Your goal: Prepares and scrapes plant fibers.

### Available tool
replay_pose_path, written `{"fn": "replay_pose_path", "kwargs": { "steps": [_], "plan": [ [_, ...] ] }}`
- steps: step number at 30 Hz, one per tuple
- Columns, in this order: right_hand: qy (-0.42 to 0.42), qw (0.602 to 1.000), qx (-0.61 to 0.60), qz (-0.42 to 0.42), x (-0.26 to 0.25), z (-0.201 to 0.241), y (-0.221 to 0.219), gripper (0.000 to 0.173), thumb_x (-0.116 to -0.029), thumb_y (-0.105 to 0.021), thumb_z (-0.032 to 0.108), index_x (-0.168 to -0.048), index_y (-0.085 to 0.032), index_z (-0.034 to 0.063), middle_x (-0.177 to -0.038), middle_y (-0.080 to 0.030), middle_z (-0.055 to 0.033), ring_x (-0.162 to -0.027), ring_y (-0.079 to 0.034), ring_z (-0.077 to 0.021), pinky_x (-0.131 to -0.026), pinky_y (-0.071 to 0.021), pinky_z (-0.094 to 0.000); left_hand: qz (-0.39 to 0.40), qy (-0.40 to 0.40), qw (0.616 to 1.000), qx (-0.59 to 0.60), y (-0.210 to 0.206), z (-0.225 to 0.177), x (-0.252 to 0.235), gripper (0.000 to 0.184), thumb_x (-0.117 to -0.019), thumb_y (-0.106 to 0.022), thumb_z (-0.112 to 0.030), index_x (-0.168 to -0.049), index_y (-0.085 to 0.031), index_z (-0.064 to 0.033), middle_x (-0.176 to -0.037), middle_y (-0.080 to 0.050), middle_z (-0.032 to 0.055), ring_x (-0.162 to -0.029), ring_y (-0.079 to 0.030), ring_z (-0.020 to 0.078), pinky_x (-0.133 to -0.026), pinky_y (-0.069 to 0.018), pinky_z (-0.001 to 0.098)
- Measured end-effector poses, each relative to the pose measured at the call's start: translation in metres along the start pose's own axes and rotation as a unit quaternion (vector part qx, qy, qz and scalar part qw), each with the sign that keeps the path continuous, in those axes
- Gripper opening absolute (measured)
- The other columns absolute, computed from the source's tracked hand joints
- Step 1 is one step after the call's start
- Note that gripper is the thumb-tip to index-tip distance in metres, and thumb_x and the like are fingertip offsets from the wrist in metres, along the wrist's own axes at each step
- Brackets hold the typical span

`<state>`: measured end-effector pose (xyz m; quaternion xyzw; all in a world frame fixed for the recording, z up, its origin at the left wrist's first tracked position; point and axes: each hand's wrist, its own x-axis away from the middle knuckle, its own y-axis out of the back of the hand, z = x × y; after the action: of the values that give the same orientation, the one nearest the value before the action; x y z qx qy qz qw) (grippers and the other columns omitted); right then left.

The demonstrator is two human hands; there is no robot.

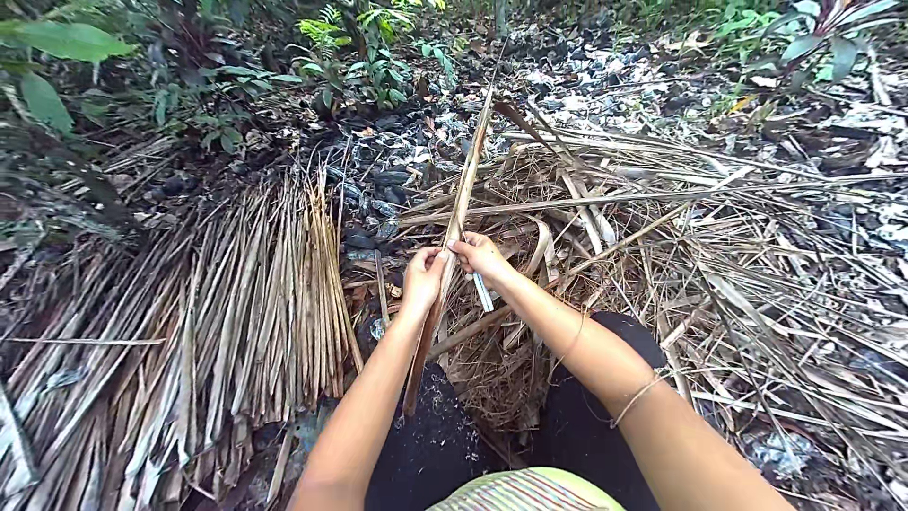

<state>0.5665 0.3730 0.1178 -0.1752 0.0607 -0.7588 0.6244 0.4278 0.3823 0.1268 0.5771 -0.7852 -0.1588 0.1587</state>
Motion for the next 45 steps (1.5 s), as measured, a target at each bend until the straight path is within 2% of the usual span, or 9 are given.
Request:
{"fn": "replay_pose_path", "kwargs": {
  "steps": [8, 14, 17, 30, 34, 36, 39, 41, 45],
  "plan": [
    [0.015, 0.998, -0.019, -0.056, -0.001, 0.006, 0.005, 0.007, -0.1057, -0.049, 0.005, -0.103, -0.054, 0.0009, -0.064, -0.043, 0.0046, -0.046, -0.036, -0.0005, -0.045, -0.0338, -0.0154, -0.119, -0.002, 0.973, 0.2, -0.016, -0.01, -0.018, 0.017, -0.1072, -0.048, -0.01, -0.112, -0.059, 0.003, -0.086, -0.057, 0.0037, -0.073, -0.054, 0.0072, -0.07, -0.0467, 0.0242],
    [0.041, 0.991, 0.033, -0.125, -0.02, 0.018, 0.034, 0.005, -0.1045, -0.051, 0.006, -0.101, -0.052, 0.0033, -0.064, -0.043, 0.0044, -0.046, -0.037, -0.0015, -0.045, -0.0359, -0.0171, -0.255, -0.029, 0.871, 0.42, -0.011, -0.017, -0.016, 0.012, -0.1103, -0.039, -0.01, -0.121, -0.042, -0.0053, -0.1, -0.053, 0.0061, -0.085, -0.063, 0.0149, -0.081, -0.0577, 0.0348],
    [0.041, 0.977, 0.044, -0.203, -0.03, 0.026, 0.072, 0.01, -0.1042, -0.052, 0.009, -0.109, -0.055, 0.0007, -0.069, -0.044, 0.0036, -0.05, -0.037, -0.0023, -0.048, -0.0363, -0.0188, -0.347, -0.058, 0.819, 0.454, 0.028, 0.003, -0.023, 0.026, -0.1122, -0.033, -0.013, -0.136, -0.031, -0.0031, -0.108, -0.053, 0.0097, -0.089, -0.065, 0.018, -0.085, -0.0582, 0.0369],
    [0.13, 0.949, -0.035, -0.285, -0.033, 0.047, 0.103, 0.005, -0.1035, -0.053, 0.009, -0.106, -0.052, 0.0045, -0.066, -0.045, 0.006, -0.048, -0.04, -0.0003, -0.048, -0.0405, -0.0168, -0.501, -0.128, 0.699, 0.493, 0.171, 0.075, 0.008, 0.011, -0.1092, -0.03, -0.007, -0.11, -0.041, -0.0115, -0.082, -0.057, 0.0014, -0.073, -0.065, 0.011, -0.072, -0.0588, 0.0275],
    [0.147, 0.921, -0.044, -0.358, -0.027, 0.074, 0.167, 0.011, -0.108, -0.046, 0.017, -0.098, -0.045, 0.0126, -0.061, -0.039, 0.0095, -0.044, -0.037, 0.0007, -0.045, -0.0408, -0.016, -0.564, -0.089, 0.745, 0.344, 0.244, 0.12, 0.056, 0.021, -0.1129, -0.03, -0.015, -0.132, -0.036, -0.0091, -0.096, -0.05, 0.0029, -0.075, -0.059, 0.0105, -0.072, -0.0551, 0.0281],
    [0.067, 0.925, 0.165, -0.335, -0.022, 0.072, 0.175, 0.027, -0.1086, -0.047, 0.03, -0.1, -0.053, 0.006, -0.064, -0.043, 0.004, -0.048, -0.041, -0.0045, -0.05, -0.0421, -0.0203, -0.557, -0.057, 0.798, 0.224, 0.244, 0.116, 0.073, 0.021, -0.113, -0.032, -0.016, -0.129, -0.042, -0.0064, -0.092, -0.053, -0.0007, -0.067, -0.058, 0.0045, -0.064, -0.0527, 0.0217],
    [-0.058, 0.859, 0.464, -0.21, -0.014, 0.069, 0.173, 0.072, -0.1091, -0.036, 0.052, -0.126, -0.06, -0.0141, -0.121, -0.061, -0.0384, -0.114, -0.059, -0.0513, -0.099, -0.0402, -0.0687, -0.498, -0.064, 0.864, 0.036, 0.23, 0.113, 0.09, 0.032, -0.1109, -0.034, -0.017, -0.132, -0.048, 0.0028, -0.097, -0.055, -0.0009, -0.071, -0.056, 0.0, -0.069, -0.0504, 0.019],
    [-0.054, 0.826, 0.544, -0.138, -0.001, 0.074, 0.135, 0.068, -0.1107, -0.033, 0.048, -0.133, -0.053, -0.0127, -0.129, -0.055, -0.0427, -0.125, -0.052, -0.0589, -0.101, -0.0343, -0.0762, -0.449, -0.052, 0.889, -0.073, 0.206, 0.106, 0.101, 0.04, -0.1103, -0.035, -0.02, -0.135, -0.05, 0.0069, -0.106, -0.06, 0.0102, -0.078, -0.058, 0.0068, -0.075, -0.0513, 0.0263],
    [0.143, 0.861, 0.478, 0.097, 0.047, 0.068, 0.032, 0.035, -0.1102, -0.044, 0.021, -0.133, -0.058, -0.0013, -0.092, -0.064, -0.0193, -0.078, -0.063, -0.0307, -0.074, -0.052, -0.0509, -0.358, -0.054, 0.924, -0.127, 0.139, 0.081, 0.123, 0.037, -0.1094, -0.037, -0.017, -0.129, -0.057, 0.0069, -0.101, -0.065, 0.0147, -0.073, -0.059, 0.0115, -0.068, -0.0514, 0.0304]
  ]
}}
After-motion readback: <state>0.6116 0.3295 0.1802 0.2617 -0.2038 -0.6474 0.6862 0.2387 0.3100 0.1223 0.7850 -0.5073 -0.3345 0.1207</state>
